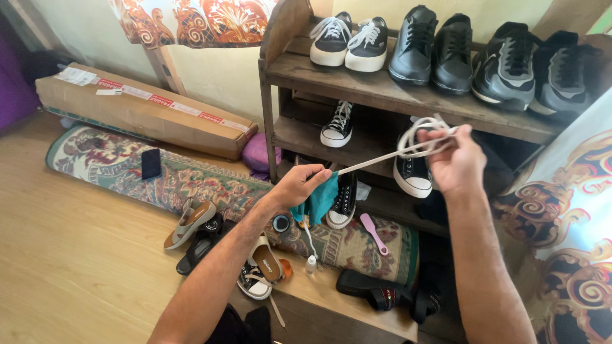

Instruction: The person laces a black and white sneaker by threading white laces through the eyelets and tying them. The person handles the shoe and laces by hand, working on the shoe while sitting on the floor.

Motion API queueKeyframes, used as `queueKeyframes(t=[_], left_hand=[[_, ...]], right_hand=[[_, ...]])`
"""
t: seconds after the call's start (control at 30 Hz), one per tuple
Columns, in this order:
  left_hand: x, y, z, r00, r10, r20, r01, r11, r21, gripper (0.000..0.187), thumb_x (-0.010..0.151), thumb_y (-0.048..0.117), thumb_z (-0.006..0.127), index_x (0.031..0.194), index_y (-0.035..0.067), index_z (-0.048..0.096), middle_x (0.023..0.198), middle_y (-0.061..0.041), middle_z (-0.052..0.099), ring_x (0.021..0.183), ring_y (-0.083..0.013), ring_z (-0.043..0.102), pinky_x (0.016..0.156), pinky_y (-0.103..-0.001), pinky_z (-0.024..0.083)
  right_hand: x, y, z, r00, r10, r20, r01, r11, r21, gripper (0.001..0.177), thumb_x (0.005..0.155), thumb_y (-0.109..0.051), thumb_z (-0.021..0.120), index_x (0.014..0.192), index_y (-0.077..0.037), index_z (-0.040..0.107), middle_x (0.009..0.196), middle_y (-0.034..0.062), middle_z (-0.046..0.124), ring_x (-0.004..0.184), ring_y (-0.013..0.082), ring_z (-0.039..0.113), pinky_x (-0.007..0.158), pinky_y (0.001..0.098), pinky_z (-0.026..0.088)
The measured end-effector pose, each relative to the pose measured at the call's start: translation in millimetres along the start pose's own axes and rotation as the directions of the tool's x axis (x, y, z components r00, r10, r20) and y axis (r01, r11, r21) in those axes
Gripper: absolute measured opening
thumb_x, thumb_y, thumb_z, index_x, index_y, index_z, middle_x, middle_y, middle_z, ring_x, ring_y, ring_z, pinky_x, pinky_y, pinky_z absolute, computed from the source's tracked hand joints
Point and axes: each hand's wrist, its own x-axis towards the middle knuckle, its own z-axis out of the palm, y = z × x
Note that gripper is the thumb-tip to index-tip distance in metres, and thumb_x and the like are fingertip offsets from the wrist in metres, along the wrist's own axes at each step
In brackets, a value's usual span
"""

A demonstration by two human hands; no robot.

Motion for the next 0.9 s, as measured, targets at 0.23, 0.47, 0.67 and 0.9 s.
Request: queueKeyframes(t=[0.23,0.47,0.67,0.9], left_hand=[[-4,20,-12,0.998,0.004,-0.065,-0.008,0.998,-0.059,0.037,0.107,0.032,0.056,0.084,0.004,0.062,0.068,0.005,0.056,0.066,-0.004,0.049,0.058,-0.025,0.046],[-8,42,-6,0.991,0.071,-0.11,-0.078,0.995,-0.06,0.034,0.108,0.031,0.057,0.089,0.004,0.063,0.072,0.004,0.056,0.07,-0.0043,0.049,0.062,-0.026,0.046],[-16,45,-16,0.987,0.084,-0.136,-0.092,0.994,-0.055,0.033,0.107,0.032,0.056,0.092,0.004,0.065,0.075,0.004,0.061,0.074,-0.0037,0.054,0.066,-0.025,0.049],[-31,30,-34,0.984,0.064,-0.168,-0.073,0.996,-0.048,0.035,0.108,0.031,0.056,0.09,0.003,0.065,0.075,0.003,0.061,0.074,-0.0035,0.054,0.064,-0.026,0.049]], right_hand=[[-14,-20,18,0.988,-0.075,0.137,0.112,0.952,-0.285,0.029,0.114,-0.035,0.053,0.112,-0.006,0.054,0.074,-0.0008,0.052,0.056,0.0096,0.044,0.052,0.0299,0.038],[-80,24,92,0.87,0.33,0.366,0.241,0.363,-0.9,0.042,0.098,-0.033,0.061,0.135,-0.013,0.06,0.065,-0.0013,0.051,0.052,0.0061,0.044,0.048,0.0269,0.036],[-82,70,88,0.742,0.491,0.457,0.387,0.243,-0.889,0.032,0.099,-0.03,0.065,0.116,-0.005,0.076,0.076,-0.005,0.07,0.06,0.0047,0.051,0.054,0.0236,0.042],[-74,77,90,0.654,0.595,0.466,0.236,0.426,-0.874,0.029,0.101,-0.029,0.065,0.106,-0.003,0.074,0.071,-0.0043,0.062,0.055,0.0035,0.046,0.049,0.0234,0.035]])
